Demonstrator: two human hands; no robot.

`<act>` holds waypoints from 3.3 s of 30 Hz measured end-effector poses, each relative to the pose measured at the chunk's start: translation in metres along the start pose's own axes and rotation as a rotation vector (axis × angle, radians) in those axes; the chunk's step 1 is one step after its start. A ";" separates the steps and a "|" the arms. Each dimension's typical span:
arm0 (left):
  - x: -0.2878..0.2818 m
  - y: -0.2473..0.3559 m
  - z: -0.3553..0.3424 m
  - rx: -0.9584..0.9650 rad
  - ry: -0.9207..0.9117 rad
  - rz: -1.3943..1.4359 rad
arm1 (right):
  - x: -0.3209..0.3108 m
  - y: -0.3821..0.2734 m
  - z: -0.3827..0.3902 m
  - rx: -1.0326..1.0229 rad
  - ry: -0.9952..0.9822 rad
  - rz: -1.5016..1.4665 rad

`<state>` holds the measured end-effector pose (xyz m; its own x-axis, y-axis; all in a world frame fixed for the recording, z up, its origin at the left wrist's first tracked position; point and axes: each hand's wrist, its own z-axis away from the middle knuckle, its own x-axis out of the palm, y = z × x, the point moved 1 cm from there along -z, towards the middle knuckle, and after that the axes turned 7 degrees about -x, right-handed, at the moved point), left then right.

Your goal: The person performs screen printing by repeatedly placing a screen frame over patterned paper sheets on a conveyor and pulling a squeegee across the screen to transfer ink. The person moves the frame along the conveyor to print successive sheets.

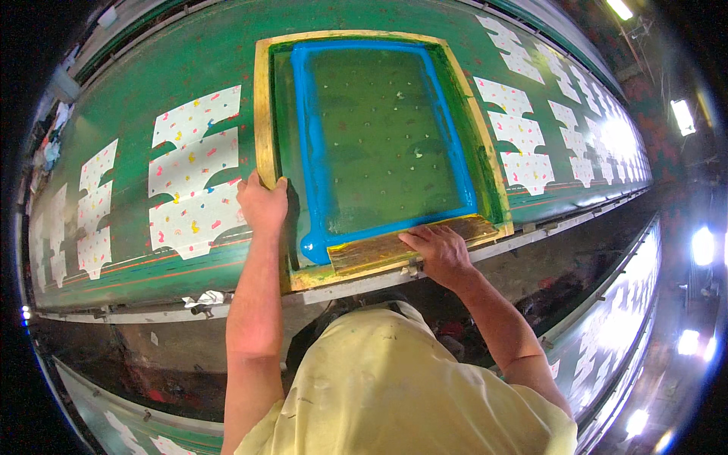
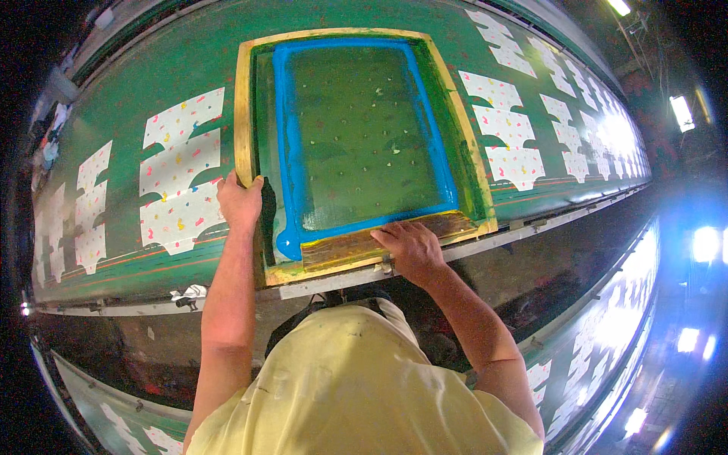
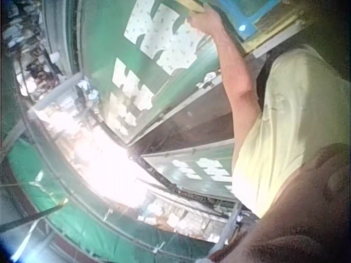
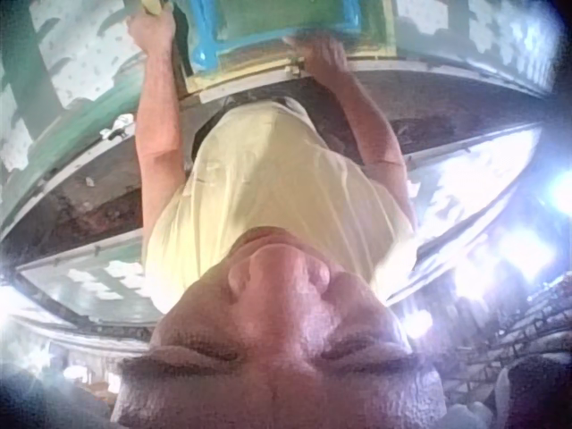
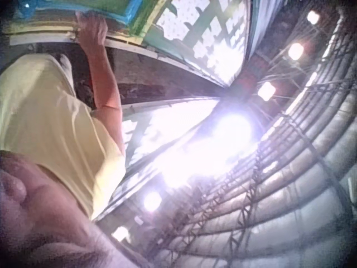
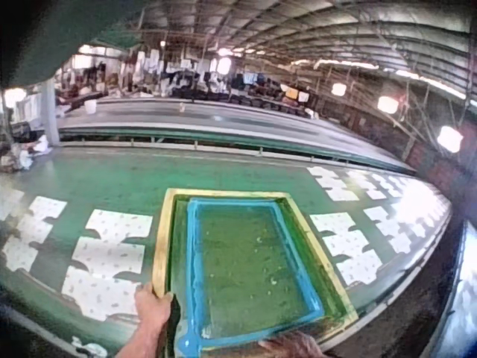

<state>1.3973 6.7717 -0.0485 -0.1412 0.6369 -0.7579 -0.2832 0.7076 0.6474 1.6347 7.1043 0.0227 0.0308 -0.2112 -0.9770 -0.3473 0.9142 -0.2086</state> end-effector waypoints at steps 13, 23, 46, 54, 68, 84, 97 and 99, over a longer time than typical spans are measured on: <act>0.007 0.007 0.008 0.210 0.148 -0.070 | 0.011 0.109 -0.164 -0.173 0.233 0.112; 0.008 0.017 0.010 0.206 0.146 -0.108 | 0.003 0.245 -0.374 -0.146 0.215 0.233; 0.007 0.027 0.010 0.226 0.167 -0.133 | -0.049 0.293 -0.481 -0.135 -0.055 0.154; 0.011 0.006 0.005 0.170 0.154 -0.026 | -0.050 0.199 -0.338 -0.119 -0.238 0.107; 0.009 0.005 0.011 0.136 0.200 -0.039 | -0.017 0.033 -0.064 -0.138 -0.197 0.052; 0.008 0.021 0.011 -0.076 0.171 -0.387 | -0.015 0.086 0.047 -0.283 0.108 -0.424; 0.016 0.034 -0.008 -0.072 0.201 -0.390 | -0.019 0.296 0.049 0.548 0.343 -0.223; 0.017 0.030 -0.013 -0.018 0.213 -0.383 | -0.015 0.304 0.038 0.581 0.352 -0.254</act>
<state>1.3744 6.7998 -0.0431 -0.2149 0.2506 -0.9439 -0.3698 0.8737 0.3162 1.5639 7.3980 -0.0281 -0.2933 -0.4510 -0.8430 0.1872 0.8376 -0.5132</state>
